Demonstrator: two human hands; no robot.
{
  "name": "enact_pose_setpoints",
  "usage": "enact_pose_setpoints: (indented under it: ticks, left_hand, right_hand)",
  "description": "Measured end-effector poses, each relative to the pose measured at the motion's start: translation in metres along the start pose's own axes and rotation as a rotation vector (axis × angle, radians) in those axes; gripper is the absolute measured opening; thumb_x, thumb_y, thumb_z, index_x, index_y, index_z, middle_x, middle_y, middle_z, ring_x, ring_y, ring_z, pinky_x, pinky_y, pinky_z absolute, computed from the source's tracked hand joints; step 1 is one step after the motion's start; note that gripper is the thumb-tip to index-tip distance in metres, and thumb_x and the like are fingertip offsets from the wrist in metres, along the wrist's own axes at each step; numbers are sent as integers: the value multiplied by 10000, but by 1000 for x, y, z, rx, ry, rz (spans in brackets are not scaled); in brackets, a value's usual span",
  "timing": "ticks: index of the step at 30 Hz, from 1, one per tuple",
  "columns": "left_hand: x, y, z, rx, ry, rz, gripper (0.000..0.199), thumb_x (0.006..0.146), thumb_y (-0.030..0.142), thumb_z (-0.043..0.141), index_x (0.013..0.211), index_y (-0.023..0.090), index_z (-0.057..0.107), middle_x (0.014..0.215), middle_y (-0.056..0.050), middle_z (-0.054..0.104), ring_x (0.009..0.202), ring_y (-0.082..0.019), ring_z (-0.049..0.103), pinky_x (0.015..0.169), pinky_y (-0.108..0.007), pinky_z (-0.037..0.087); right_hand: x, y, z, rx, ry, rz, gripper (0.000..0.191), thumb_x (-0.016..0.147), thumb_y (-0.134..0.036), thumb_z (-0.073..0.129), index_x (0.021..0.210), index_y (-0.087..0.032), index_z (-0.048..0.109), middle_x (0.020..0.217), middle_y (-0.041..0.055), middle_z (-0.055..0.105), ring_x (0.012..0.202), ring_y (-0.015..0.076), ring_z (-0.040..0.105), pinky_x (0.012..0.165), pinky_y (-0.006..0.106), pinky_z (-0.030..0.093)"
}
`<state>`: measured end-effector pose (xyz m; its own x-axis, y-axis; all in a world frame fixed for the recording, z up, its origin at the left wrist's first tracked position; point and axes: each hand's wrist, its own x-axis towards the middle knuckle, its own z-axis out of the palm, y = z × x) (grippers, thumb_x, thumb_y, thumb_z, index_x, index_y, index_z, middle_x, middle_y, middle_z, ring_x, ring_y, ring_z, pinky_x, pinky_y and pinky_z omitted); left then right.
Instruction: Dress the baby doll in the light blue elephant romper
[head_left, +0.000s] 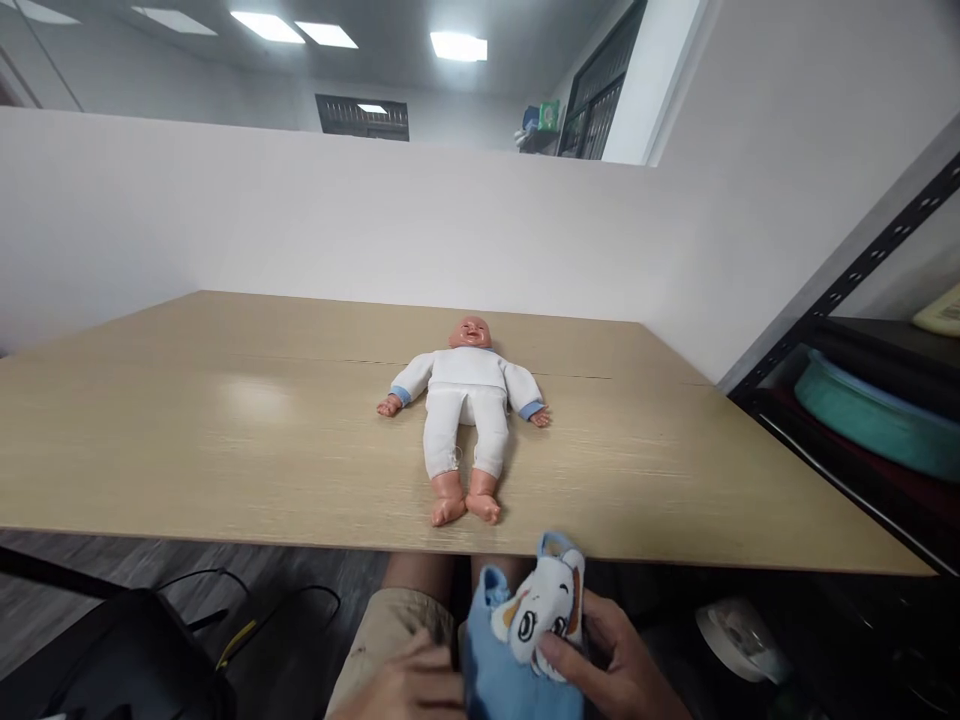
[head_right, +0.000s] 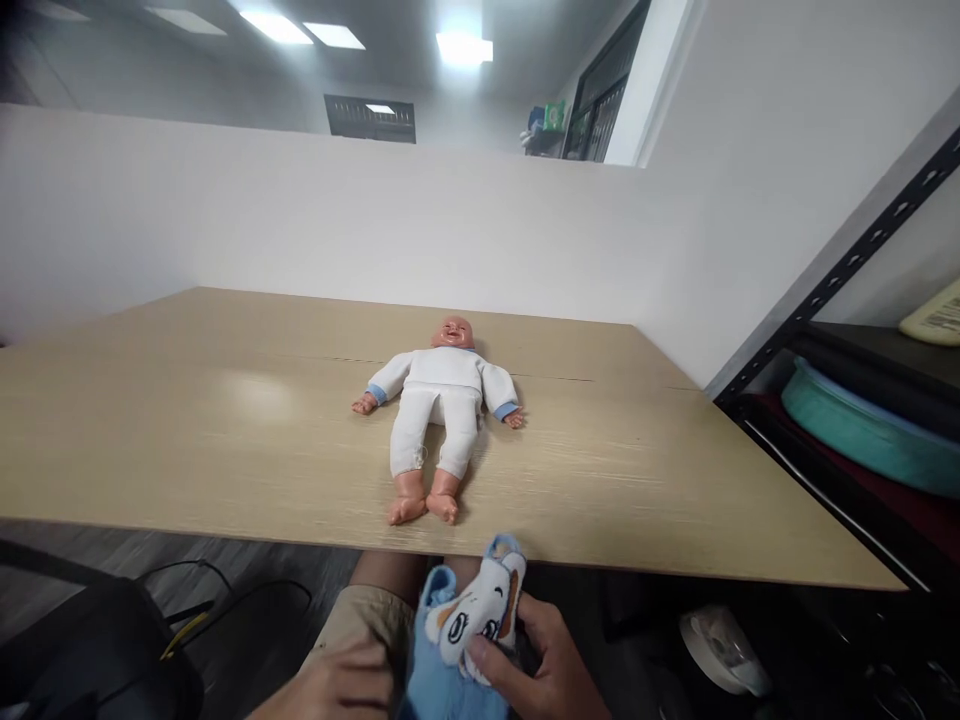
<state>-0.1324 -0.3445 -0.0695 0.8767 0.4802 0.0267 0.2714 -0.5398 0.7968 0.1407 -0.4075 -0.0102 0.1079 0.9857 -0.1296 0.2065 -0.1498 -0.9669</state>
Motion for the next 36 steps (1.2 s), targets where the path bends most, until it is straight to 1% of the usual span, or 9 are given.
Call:
enact_pose_setpoints:
  ticks: [3,6,13,17,23,26,30,33,36]
  left_hand:
    - [12,48,-70,-59,271,-10,276,1005,535,605,1233,475,747,1288,-55,719,1219,-317,622,1061,-497,456]
    - [44,84,-135,-172,481,57,602,955,451,734,1518,453,519,1635,-51,466,1513,-350,403,1208,-504,380]
    - [108,91,-229,-221,158,157,312,937,427,780,1140,212,681,985,-18,647,913,-180,596,811,-278,473]
    - [121,97,-259,-81,249,328,206,947,360,774,947,189,660,978,-32,626,954,-181,583,879,-290,472]
    - [141,103,-289,5,274,599,132,914,248,787,962,201,673,1170,-108,662,1147,-251,595,1031,-387,473]
    - [152,98,-293,-94,277,590,150,921,229,788,1002,208,663,944,-46,652,926,-181,614,835,-297,491]
    - [165,92,-294,-149,381,519,170,935,275,795,1027,205,671,922,-20,640,841,-142,601,758,-251,474]
    - [171,90,-299,-128,453,445,184,954,316,779,1054,205,671,942,-10,647,845,-136,595,760,-239,470]
    - [173,85,-311,-58,375,312,234,960,365,766,1109,213,668,977,-4,665,883,-149,608,759,-238,473]
  right_hand:
    - [17,-64,-10,-44,-182,-86,486,843,-561,803,1181,-211,794,1131,122,808,1094,356,754,1017,515,608]
    - [51,-122,-17,-92,-307,-163,509,847,-505,840,1244,-202,748,1123,111,810,1063,319,768,952,462,647]
    - [136,-167,-38,150,-388,-322,501,771,-312,947,1192,-218,693,1106,50,785,1043,245,750,880,340,628]
    - [165,-165,-56,415,-298,-366,327,803,-359,926,978,-228,683,807,-26,683,769,153,675,732,261,579]
    - [216,-178,-73,748,-183,-429,415,943,-438,750,693,-231,491,593,-94,254,466,96,208,474,228,353]
    - [240,-182,-74,583,-140,-536,366,935,-554,731,793,-239,610,656,-52,432,545,117,394,552,238,427]
    - [251,-183,-79,160,-403,-592,585,859,-785,691,1088,-247,729,991,44,719,910,235,672,850,360,565]
    - [251,-186,-83,-168,-544,-542,514,799,-580,879,1163,-238,761,1140,65,777,1111,296,708,1002,412,551]
    - [255,-186,-81,-203,-479,-571,377,808,-456,904,1089,-229,797,1121,65,801,1087,281,729,967,378,568]
